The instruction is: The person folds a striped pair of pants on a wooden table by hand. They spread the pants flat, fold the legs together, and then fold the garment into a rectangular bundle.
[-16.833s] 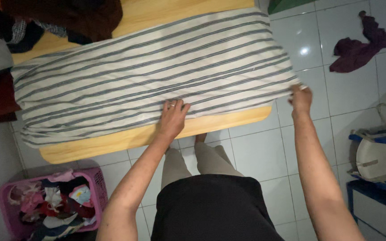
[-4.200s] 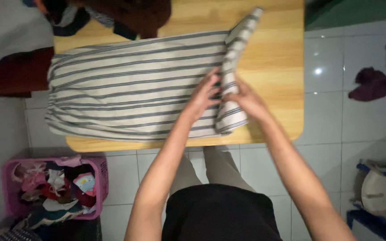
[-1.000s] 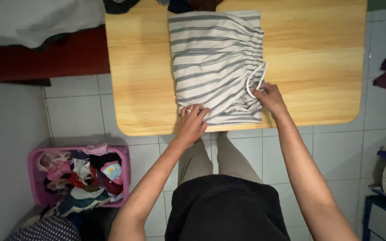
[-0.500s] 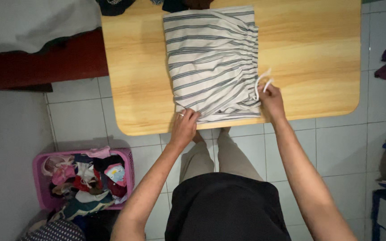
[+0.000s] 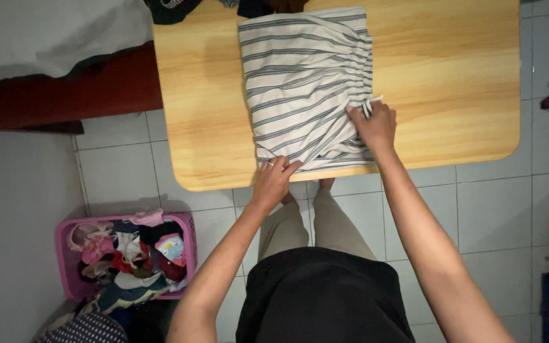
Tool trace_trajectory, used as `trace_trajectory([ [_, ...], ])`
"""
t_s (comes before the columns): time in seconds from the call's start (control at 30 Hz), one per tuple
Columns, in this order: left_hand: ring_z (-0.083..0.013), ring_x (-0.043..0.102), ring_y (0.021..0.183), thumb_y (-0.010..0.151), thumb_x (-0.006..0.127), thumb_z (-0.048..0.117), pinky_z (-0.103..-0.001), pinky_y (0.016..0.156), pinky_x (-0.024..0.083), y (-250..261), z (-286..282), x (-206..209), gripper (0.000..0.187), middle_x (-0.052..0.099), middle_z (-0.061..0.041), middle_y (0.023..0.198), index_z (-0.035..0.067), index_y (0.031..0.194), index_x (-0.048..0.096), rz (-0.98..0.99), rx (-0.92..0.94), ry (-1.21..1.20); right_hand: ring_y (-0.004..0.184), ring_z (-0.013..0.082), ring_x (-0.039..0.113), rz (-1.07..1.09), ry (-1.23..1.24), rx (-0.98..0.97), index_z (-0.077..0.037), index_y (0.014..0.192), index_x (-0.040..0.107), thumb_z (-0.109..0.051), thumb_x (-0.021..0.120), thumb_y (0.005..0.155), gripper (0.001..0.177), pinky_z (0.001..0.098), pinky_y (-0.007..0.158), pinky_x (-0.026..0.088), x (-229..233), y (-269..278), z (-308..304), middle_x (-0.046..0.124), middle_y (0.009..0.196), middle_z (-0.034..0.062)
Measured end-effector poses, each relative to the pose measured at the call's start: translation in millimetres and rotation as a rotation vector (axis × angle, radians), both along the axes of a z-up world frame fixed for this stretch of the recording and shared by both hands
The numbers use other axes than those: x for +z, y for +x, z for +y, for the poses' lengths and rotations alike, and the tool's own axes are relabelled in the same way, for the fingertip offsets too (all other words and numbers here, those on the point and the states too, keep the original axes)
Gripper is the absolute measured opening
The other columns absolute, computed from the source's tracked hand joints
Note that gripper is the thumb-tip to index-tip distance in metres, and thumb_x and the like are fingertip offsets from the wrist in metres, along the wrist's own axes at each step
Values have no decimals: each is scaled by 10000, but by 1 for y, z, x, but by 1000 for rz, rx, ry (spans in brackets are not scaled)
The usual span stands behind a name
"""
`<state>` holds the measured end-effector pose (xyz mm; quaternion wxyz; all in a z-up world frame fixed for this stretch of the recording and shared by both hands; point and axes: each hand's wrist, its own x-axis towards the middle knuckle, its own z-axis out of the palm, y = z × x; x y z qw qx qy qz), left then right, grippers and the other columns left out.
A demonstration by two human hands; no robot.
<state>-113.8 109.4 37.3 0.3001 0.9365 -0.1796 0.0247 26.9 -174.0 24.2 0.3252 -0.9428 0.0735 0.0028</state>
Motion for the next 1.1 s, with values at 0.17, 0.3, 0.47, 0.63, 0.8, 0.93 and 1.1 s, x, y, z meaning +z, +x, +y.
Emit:
trace_trajectory([
  [0.17,-268,599,1013,819,635,-29,-426,834,458,-1,1,4,469,571,-74,1040,158,1246,686,-12,8,-4,893,191,667,184,657,-98,-9,1107,682,-134,683,887,253,345,818,537,-21,29,-17,721,996,103],
  [0.3,-267,601,1010,822,631,-41,-427,837,467,-4,1,7,514,581,-71,1056,179,1283,683,-11,27,0,943,184,652,411,1275,-105,23,1201,700,-89,584,1036,231,323,866,548,-46,36,-48,695,1069,105],
  [0.47,-261,604,1018,823,639,-41,-431,853,474,-5,2,4,539,588,-66,1072,180,1314,675,16,14,27,999,223,716,725,1084,-120,52,1202,666,-204,489,1031,355,344,884,583,-69,40,-51,749,1140,145],
  [0.63,-258,599,1112,800,666,19,-484,985,439,-7,8,2,528,617,-55,1179,173,1305,656,-80,67,81,1049,316,684,438,41,-48,13,1227,729,-416,560,1089,482,401,944,521,-55,43,-41,717,1088,214],
  [0.8,-367,558,1162,771,704,100,-523,995,425,-8,41,-2,503,563,-161,1243,30,1259,602,-78,209,64,1156,400,570,71,257,-123,-76,1367,539,-269,693,944,490,444,994,465,-9,-13,-21,596,1216,217],
  [0.93,-385,611,1052,853,678,62,-489,889,500,-13,57,-16,435,599,-187,1237,12,1278,602,60,260,-33,1357,525,303,-119,271,270,-64,1548,497,-45,739,710,872,533,1105,327,34,-50,-11,297,1510,303],
  [1.1,-361,665,965,909,662,55,-460,858,530,-33,49,-23,142,659,-145,1020,49,1047,627,-39,214,-78,1274,382,497,-136,-221,530,-176,1143,728,-10,766,669,503,493,1071,398,50,-43,-2,564,1347,149],
])
